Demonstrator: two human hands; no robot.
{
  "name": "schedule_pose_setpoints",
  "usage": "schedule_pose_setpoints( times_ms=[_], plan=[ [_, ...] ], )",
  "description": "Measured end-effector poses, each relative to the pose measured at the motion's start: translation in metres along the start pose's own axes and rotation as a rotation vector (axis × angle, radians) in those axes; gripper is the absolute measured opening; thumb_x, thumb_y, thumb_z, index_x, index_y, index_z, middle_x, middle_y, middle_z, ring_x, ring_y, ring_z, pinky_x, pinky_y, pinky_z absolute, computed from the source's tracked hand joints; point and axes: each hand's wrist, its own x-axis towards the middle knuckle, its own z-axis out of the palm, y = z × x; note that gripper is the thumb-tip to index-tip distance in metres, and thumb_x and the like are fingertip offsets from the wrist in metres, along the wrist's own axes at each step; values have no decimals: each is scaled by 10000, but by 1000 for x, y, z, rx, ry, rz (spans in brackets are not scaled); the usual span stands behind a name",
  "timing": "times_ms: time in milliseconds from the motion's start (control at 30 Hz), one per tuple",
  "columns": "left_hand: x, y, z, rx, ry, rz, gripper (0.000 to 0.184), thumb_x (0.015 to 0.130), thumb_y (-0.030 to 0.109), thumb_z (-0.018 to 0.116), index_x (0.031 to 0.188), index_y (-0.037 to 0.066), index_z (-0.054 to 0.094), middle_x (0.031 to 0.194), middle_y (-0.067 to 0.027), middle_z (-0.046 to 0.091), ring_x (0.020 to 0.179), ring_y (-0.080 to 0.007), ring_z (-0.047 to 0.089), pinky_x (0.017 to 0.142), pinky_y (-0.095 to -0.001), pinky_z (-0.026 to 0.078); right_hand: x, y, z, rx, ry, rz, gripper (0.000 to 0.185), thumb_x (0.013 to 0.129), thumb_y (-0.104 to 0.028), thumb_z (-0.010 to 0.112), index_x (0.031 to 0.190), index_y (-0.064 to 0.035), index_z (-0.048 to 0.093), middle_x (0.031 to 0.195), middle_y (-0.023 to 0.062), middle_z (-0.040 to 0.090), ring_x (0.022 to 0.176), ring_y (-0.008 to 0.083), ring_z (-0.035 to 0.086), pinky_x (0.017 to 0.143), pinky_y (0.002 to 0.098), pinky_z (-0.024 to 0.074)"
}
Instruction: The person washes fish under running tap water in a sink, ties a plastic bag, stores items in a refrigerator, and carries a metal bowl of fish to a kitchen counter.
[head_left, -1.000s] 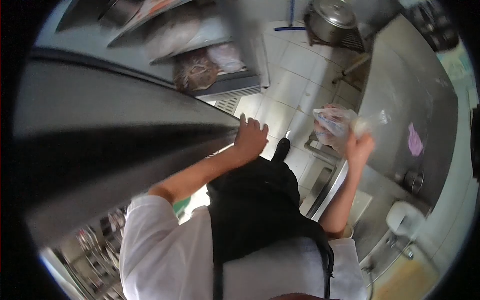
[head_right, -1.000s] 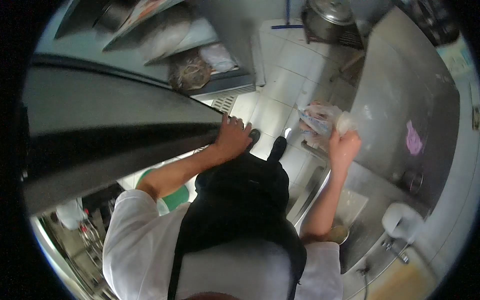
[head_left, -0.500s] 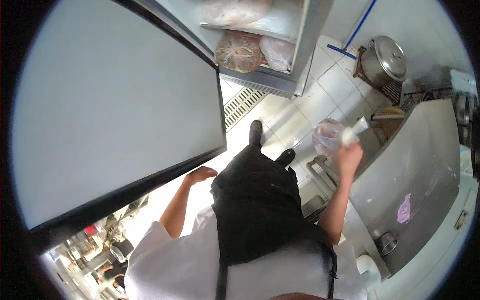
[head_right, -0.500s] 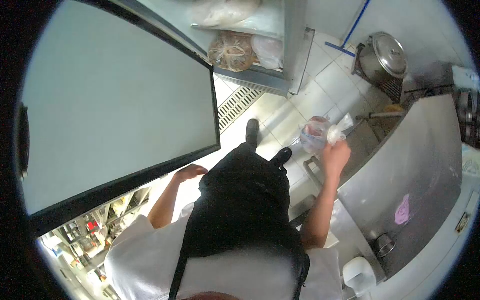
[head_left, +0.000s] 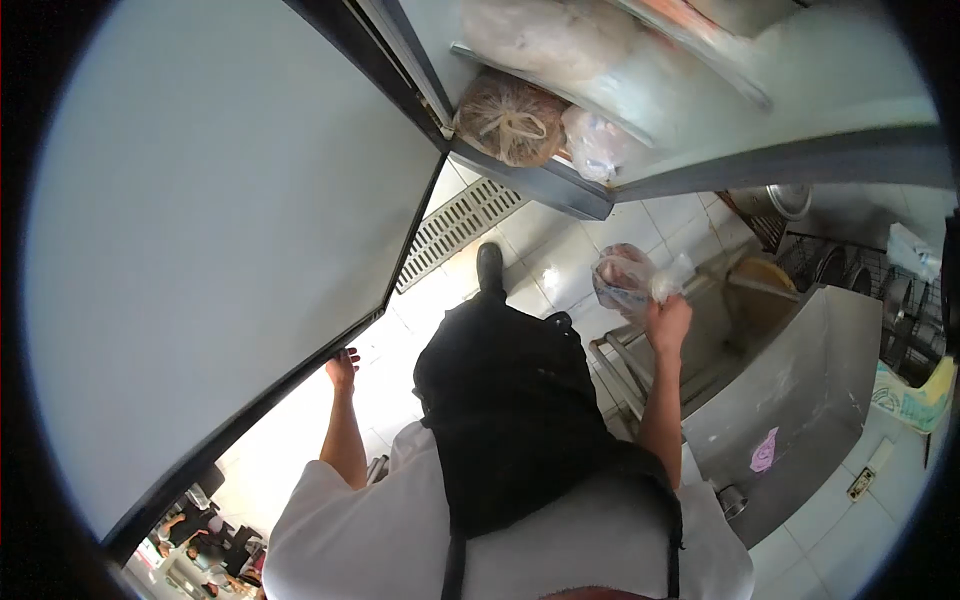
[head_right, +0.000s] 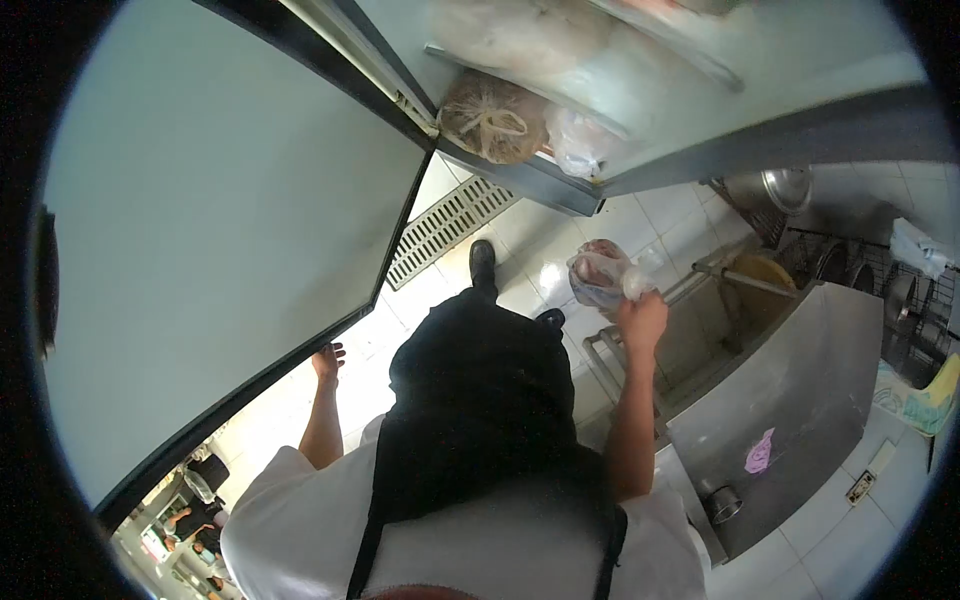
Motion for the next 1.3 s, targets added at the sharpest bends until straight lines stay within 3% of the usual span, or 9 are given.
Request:
schedule_pose_setpoints(
  times_ms=[100,167,200,267,300,500,767,1000,1300],
  plan=[
    [4,12,22,-105,186,-182,161,896,143,485,917,43,610,706,-89,634,537,-164,599,402,-297,454,7,-25,0,-23,-5,24,265,677,-204,650,784,33,596,797,227,605,762,417,597,684,490,475],
    [10,31,56,-12,-77,-253,149,883,161,518,933,55,612,688,-86,631,526,-159,590,407,-284,451,12,-33,1,-58,-10,27,263,682,-207,646,776,33,594,784,228,604,759,417,597,680,489,475],
    [13,43,76,127,-223,-53,150,878,157,517,886,55,626,685,-69,630,529,-145,584,420,-270,447,13,-35,0,-80,-14,27,262,685,-207,643,772,34,594,778,229,603,757,418,596,676,488,476],
    [37,92,132,618,-299,442,207,832,209,568,875,25,655,773,-136,667,657,-272,644,581,-370,500,17,-36,2,-102,-30,3,254,687,-203,637,761,36,593,759,231,602,743,420,595,668,489,476],
    [39,121,164,537,-194,772,206,809,227,580,869,47,662,791,-161,656,719,-328,640,657,-413,496,17,-32,3,-98,-37,-26,248,687,-198,634,755,37,591,746,233,601,733,422,595,662,491,475],
    [34,328,325,768,-209,1287,195,838,227,517,778,78,628,812,-151,620,748,-334,624,651,-446,507,28,-32,1,-45,-113,19,229,678,-166,621,742,51,587,704,254,597,717,439,598,654,489,481],
    [61,398,449,1162,-157,1415,230,827,137,532,1038,96,611,1014,-108,617,923,-283,635,724,-407,544,37,-11,-20,-121,-278,25,238,718,-178,640,787,44,591,769,247,605,756,429,607,627,463,481],
    [42,413,465,1392,-244,1231,220,801,118,568,1004,59,630,1093,-140,614,937,-275,642,708,-386,548,38,24,-20,-120,-243,-25,212,688,-133,613,775,58,583,767,246,588,738,432,598,641,484,475],
    [59,392,482,1238,46,1382,202,790,128,571,945,86,693,1041,-131,629,953,-292,625,696,-399,536,40,41,-28,-148,-259,0,168,715,-82,598,815,52,594,754,245,600,766,438,594,643,488,462]
  ],
)
